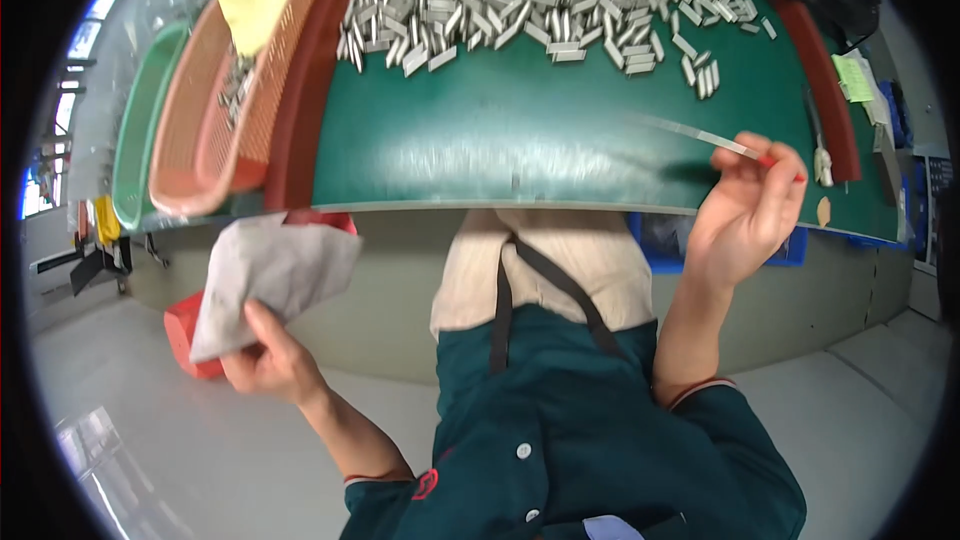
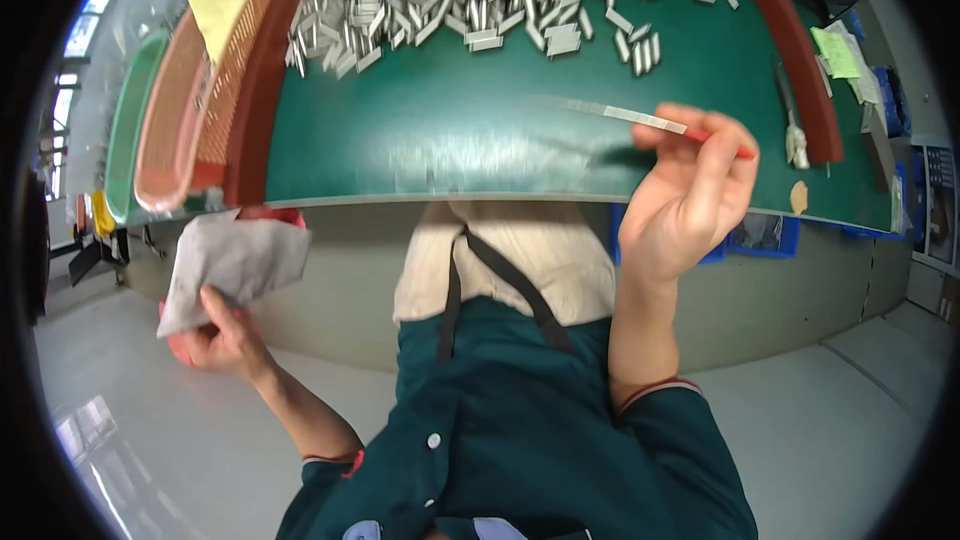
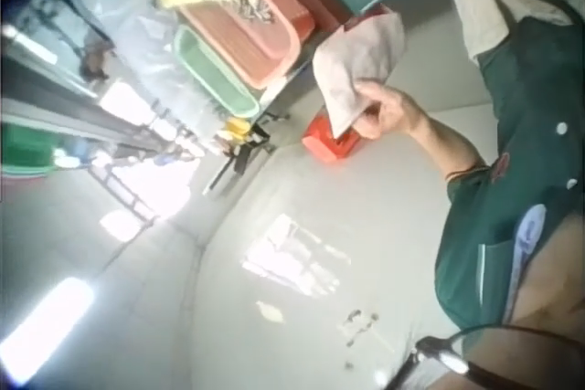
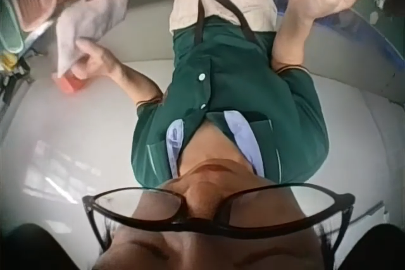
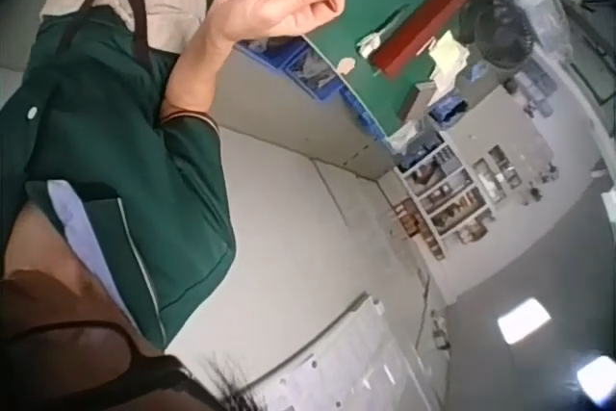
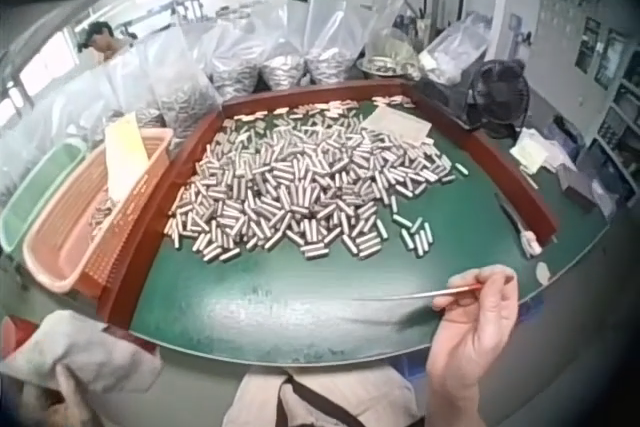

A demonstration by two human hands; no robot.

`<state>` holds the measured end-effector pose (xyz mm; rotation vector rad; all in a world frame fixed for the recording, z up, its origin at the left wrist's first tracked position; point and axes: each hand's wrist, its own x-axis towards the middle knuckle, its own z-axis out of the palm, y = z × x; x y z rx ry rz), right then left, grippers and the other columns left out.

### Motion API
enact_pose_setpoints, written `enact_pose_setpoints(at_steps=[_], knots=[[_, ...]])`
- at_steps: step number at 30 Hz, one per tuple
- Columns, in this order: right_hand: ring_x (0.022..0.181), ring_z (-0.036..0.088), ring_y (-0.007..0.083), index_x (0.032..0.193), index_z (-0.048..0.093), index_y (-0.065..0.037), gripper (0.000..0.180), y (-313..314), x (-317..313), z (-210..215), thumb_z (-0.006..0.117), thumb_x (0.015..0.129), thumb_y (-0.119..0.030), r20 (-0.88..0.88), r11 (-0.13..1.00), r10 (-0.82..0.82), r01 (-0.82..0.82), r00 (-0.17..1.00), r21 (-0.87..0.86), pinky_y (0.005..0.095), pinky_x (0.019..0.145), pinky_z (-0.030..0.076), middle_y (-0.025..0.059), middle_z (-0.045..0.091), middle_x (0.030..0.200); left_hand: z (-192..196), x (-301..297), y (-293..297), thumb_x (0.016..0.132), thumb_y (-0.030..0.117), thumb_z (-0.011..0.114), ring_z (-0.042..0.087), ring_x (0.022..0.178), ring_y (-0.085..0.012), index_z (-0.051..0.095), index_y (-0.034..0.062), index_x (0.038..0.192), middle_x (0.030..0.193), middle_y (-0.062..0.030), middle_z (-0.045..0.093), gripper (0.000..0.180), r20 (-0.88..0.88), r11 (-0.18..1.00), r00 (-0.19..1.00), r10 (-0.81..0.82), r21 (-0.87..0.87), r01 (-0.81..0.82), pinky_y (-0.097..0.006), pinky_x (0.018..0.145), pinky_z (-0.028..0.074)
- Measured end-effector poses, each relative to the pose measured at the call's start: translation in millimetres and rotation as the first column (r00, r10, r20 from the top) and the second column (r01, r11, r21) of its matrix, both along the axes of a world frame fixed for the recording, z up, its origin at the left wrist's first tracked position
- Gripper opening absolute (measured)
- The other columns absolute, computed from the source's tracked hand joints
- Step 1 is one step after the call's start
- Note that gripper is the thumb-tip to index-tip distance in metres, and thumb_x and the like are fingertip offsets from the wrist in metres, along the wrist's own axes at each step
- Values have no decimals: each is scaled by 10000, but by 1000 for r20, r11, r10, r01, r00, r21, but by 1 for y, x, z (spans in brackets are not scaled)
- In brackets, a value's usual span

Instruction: Inspecting small metal tubes by running a thin rod through them and sorting them at a workbench.

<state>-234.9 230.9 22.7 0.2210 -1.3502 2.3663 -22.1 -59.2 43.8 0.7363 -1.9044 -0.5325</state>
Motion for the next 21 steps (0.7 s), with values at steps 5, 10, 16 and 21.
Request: enact_pose_setpoints(at_steps=[5,10,16,21], knots=[[628,570,199,919,448,-8,178,1,4,-4,382,911,-173,10,999,-4,4,1000,-33,293,601,486,154,563,814,34,-64,31,788,58,542,588,725,-205,549,-102,892,885,-166,588,191,-419,981,908,2,-176,-83,-293,619,502],[621,572,183,918,464,-30,161,6,7,1,383,912,-169,44,994,-4,9,999,-113,281,597,478,139,577,807,7,-114,79,766,89,504,565,901,-300,523,-88,966,967,-173,577,268,-600,926,716,-357,-124,358,-396,801,456],[621,567,185,911,454,-23,182,4,11,12,362,917,-179,64,987,-81,89,995,-133,277,585,476,144,571,802,-21,-127,144,659,324,667,382,1162,-317,512,35,1107,1234,-147,435,555,544,654,568,-618,-45,755,-474,960,235],[677,569,199,903,427,10,140,-11,13,6,385,901,-123,-109,993,-28,39,994,109,305,594,517,158,553,808,-3,-128,146,687,378,638,325,1206,-315,446,28,1179,1292,-151,368,634,583,640,503,-638,37,768,-494,973,168]])
